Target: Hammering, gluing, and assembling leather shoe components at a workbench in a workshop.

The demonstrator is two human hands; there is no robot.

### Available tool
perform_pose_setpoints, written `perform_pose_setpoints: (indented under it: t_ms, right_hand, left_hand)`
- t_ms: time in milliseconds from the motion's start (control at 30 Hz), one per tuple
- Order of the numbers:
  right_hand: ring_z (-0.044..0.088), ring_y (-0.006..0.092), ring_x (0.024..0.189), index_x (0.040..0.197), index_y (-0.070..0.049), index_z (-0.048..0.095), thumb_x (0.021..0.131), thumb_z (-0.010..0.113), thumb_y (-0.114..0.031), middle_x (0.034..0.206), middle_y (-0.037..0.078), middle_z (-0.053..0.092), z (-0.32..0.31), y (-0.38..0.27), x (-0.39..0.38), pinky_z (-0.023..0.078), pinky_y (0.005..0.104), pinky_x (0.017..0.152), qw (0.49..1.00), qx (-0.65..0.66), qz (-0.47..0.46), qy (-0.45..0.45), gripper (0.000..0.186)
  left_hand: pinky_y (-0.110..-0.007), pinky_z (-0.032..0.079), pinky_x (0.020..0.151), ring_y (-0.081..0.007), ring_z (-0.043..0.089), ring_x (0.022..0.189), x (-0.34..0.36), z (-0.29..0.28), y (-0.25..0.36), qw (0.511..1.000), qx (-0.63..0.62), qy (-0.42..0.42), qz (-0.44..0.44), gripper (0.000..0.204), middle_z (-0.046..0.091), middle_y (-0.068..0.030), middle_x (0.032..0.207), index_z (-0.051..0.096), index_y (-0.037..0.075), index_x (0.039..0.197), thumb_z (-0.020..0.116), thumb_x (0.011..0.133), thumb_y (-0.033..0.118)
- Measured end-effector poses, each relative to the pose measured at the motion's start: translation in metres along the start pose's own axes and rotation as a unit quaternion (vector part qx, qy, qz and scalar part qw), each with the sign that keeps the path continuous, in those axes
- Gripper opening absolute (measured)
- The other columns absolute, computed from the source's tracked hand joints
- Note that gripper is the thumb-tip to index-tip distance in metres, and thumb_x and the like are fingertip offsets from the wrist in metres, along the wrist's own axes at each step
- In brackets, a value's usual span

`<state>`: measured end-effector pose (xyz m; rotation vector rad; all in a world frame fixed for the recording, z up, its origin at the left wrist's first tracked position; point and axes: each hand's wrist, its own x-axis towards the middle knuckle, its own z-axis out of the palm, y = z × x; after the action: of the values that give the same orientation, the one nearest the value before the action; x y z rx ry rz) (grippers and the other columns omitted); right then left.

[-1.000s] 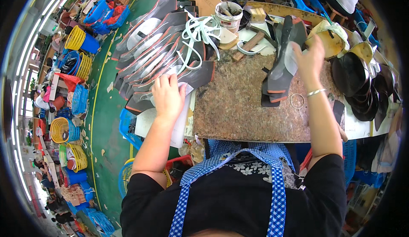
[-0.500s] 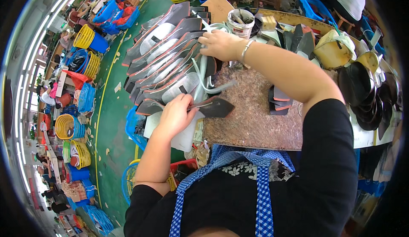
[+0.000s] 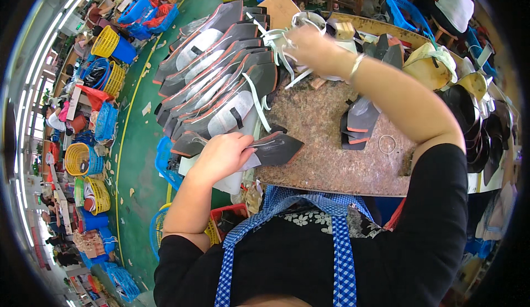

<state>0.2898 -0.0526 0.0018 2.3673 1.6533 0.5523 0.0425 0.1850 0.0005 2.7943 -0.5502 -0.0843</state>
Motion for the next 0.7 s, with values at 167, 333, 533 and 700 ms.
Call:
perform_pose_setpoints:
  t_ms: [167,333,533,700]
  right_hand:
    - [0.052,0.0262,0.118,0.105,-0.010,0.061,0.082,0.056,-0.018,0.126,0.012,0.055,0.001,-0.094,0.056,0.042,0.0396,0.101,0.925,0.037,-0.292,0.240,0.025]
    - [0.055,0.0248,0.106,0.096,-0.009,0.061,0.080,0.061,-0.016,0.106,0.008,0.056,0.037,-0.077,0.066,0.047,0.0366,0.089,0.977,0.133,-0.080,0.144,0.018]
    - [0.065,0.0381,0.095,0.108,0.000,0.052,0.085,0.067,-0.025,0.102,0.021,0.063,0.025,-0.104,0.072,0.052,0.0435,0.083,0.905,0.347,0.243,0.029,0.037]
    - [0.067,0.0355,0.087,0.092,-0.001,0.063,0.079,0.068,-0.021,0.089,0.020,0.068,0.048,-0.102,0.088,0.054,0.0431,0.078,0.865,0.377,0.330,0.032,0.024]
  left_hand:
    - [-0.045,0.050,0.063,-0.0349,0.061,0.073,-0.011,-0.011,0.006,0.998,-0.053,0.008,0.038,0.015,0.060,-0.0125,0.075,0.062,0.007,0.091,0.068,0.083,0.019]
    - [-0.040,0.051,0.064,-0.0325,0.062,0.074,-0.035,-0.033,0.013,0.995,-0.096,-0.001,0.030,0.018,0.061,-0.0116,0.080,0.065,0.004,0.094,0.071,0.081,0.015]
    - [-0.031,0.050,0.069,-0.0212,0.063,0.080,-0.054,-0.055,-0.010,0.944,-0.323,0.064,0.035,0.020,0.064,-0.0113,0.098,0.067,-0.002,0.100,0.070,0.080,0.002]
    - [-0.032,0.054,0.074,-0.0228,0.068,0.082,-0.103,-0.045,-0.005,0.726,-0.571,0.377,-0.072,0.022,0.069,-0.0127,0.096,0.065,-0.006,0.101,0.068,0.082,0.004]
